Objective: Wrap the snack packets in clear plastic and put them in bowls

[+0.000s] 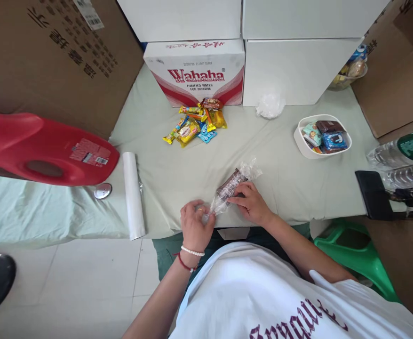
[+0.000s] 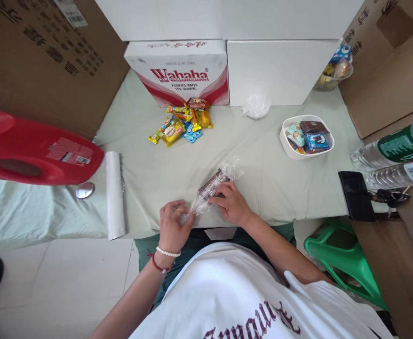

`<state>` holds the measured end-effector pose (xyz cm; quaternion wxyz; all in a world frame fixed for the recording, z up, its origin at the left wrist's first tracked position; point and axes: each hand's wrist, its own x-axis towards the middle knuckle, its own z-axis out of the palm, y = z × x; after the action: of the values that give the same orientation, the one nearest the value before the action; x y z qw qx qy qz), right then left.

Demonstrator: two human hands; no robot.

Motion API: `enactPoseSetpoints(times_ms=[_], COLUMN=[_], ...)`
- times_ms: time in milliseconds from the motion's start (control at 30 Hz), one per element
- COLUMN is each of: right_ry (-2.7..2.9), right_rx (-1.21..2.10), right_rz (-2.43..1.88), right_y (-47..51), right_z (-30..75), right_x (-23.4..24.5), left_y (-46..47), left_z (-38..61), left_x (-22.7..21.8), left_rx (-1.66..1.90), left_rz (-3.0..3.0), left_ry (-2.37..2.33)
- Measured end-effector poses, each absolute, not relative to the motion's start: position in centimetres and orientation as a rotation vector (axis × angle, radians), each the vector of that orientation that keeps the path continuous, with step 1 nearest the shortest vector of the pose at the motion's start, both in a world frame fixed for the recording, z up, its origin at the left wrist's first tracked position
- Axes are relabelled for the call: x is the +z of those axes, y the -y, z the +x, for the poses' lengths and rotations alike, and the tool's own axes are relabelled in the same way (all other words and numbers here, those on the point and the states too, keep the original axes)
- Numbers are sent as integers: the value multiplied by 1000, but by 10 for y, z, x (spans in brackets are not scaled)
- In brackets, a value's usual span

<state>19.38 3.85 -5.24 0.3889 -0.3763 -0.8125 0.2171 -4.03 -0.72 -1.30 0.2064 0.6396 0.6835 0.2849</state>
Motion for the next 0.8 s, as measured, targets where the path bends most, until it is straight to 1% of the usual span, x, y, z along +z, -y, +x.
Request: enactPoseSetpoints(times_ms=[133, 233, 333, 433, 500, 600, 700, 800], right_ry=[2093, 2109, 2102, 1958, 1675, 1275, 1364, 1534], right_rx=[572, 560, 585, 761, 838, 762, 812, 927], right_rz=[-945, -941, -937, -980, -1185, -1549, -1685, -1643], right_y=[-40, -40, -36, -33, -40, -67, -95, -105], right_z=[193, 191, 192, 205, 218, 230, 229, 231], right_x=[-51, -51, -50, -43, -33, -15, -4, -8], left_y=[-14, -45, -68, -72, -67, -58, -54, -55], left_z=[-20, 0, 20, 30, 31, 33, 35, 36], left_x=[3, 6, -4, -19, -26, -29, -28, -28], left_rx=[846, 907, 896, 860, 822, 731, 639, 624], left_rz=[1255, 1146, 1351, 1666, 1862, 2074, 2216, 2288], left_ry=[-1774, -1632, -1582, -1525, -1515, -1587, -1657, -1698])
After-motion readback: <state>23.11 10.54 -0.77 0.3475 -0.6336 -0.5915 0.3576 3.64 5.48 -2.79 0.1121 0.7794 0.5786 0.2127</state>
